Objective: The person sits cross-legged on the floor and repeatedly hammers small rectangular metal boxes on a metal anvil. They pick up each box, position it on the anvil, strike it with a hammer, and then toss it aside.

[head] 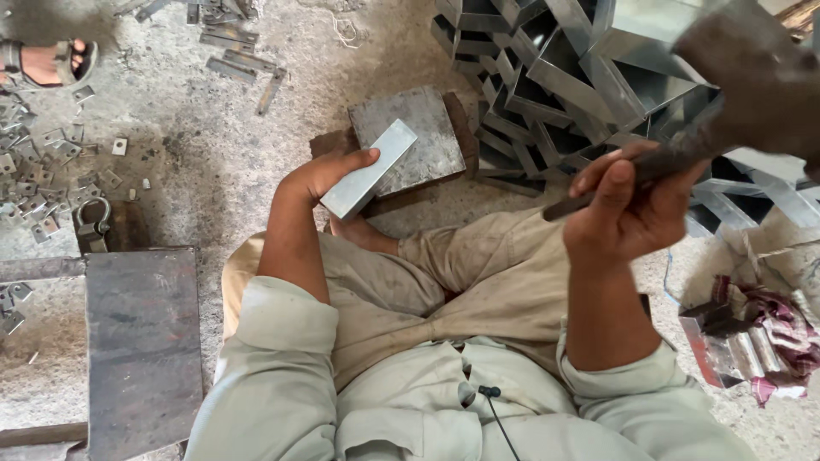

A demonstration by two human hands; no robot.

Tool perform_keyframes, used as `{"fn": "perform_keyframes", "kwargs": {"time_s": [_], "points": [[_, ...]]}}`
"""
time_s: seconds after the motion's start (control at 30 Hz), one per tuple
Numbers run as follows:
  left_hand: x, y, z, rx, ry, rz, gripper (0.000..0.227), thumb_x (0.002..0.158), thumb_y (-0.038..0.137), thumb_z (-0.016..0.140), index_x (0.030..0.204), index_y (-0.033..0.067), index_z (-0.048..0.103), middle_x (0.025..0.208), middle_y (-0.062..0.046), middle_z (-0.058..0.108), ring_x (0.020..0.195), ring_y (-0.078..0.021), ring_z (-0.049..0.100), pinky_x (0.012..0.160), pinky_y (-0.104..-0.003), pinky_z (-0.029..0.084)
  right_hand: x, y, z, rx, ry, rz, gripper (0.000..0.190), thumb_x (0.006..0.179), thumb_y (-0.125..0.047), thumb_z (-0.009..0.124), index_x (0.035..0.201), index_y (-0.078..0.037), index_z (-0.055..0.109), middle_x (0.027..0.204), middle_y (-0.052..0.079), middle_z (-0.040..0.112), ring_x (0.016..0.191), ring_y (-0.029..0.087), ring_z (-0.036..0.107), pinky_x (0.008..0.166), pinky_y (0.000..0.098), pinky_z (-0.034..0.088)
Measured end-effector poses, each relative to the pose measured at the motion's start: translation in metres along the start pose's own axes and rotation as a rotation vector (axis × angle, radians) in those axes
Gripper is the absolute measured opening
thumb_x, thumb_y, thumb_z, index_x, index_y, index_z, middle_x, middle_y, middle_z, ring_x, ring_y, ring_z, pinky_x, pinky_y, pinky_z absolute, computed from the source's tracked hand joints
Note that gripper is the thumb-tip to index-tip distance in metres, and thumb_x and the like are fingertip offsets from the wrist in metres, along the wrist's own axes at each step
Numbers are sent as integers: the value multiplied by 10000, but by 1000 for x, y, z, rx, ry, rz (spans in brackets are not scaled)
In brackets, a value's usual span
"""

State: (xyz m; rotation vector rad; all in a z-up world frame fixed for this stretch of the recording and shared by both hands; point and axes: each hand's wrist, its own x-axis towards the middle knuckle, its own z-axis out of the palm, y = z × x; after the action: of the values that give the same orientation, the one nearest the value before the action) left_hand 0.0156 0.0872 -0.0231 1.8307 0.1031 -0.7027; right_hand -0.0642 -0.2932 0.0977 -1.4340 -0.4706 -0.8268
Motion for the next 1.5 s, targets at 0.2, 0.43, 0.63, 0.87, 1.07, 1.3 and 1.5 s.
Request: {"fn": "perform_keyframes", "kwargs": {"time_s": [0.2, 0.43, 0.63, 0.87, 1.07, 1.3, 1.5], "points": [[-3, -1, 4, -76, 44, 63, 886, 786, 658, 698, 1325, -36, 579, 1203, -208, 713, 1100, -287, 677, 931, -364, 529, -41, 51, 47, -523, -546, 57, 396, 1024, -83, 709, 1400, -3, 615, 957, 158, 660, 823, 257, 644, 770, 335, 540], [-8, -1, 6, -115, -1, -106, 952, 738, 722, 663, 1292, -53, 668, 1259, -255, 721, 1147, -333, 685, 957, -384, 537, -28, 31, 47, -558, -437, 23, 472, 1032, -70, 716, 1468, 14, 556, 966, 182, 662, 784, 289, 629, 720, 351, 519], [-6, 5, 5, 55, 81, -24, 1164, 766, 701, 705, 1528, -91, 322, 1463, -297, 518, 1364, -363, 514, 1087, -401, 441, -34, 49, 54, -586, -664, 147, 492, 953, -37, 736, 1430, -24, 615, 874, 180, 662, 717, 302, 627, 655, 375, 502], [-20, 21, 10, 93, 117, 49, 1181, 748, 669, 725, 1562, -64, 282, 1504, -298, 501, 1411, -387, 502, 1132, -400, 423, -57, 66, 44, -485, -565, 147, 452, 955, -25, 722, 1396, -14, 622, 957, 187, 681, 768, 276, 667, 715, 331, 537], [-44, 54, 41, 672, 436, 26, 1244, 618, 599, 820, 1627, 163, 237, 1548, -253, 417, 1457, -426, 367, 1162, -570, 316, -72, 103, 24, -621, -593, 546, 489, 918, -77, 721, 1386, 7, 608, 937, 213, 706, 766, 237, 684, 724, 316, 527], [5, 25, 78, 749, 724, 164, 1084, 875, 731, 648, 1613, 38, 260, 1668, -291, 232, 1531, -541, 162, 1127, -815, 11, -77, 129, 16, -415, -569, 621, 496, 909, -19, 682, 1400, -14, 606, 1047, 129, 752, 897, 93, 633, 838, 271, 514], [21, 33, 108, 770, 765, -62, 1014, 920, 537, 619, 1615, -57, 181, 1641, -397, 75, 1502, -582, -15, 1100, -763, -73, -80, 131, 16, -390, -538, 695, 466, 936, 17, 674, 1397, -16, 619, 967, 37, 700, 832, 71, 569, 761, 242, 484]]}}
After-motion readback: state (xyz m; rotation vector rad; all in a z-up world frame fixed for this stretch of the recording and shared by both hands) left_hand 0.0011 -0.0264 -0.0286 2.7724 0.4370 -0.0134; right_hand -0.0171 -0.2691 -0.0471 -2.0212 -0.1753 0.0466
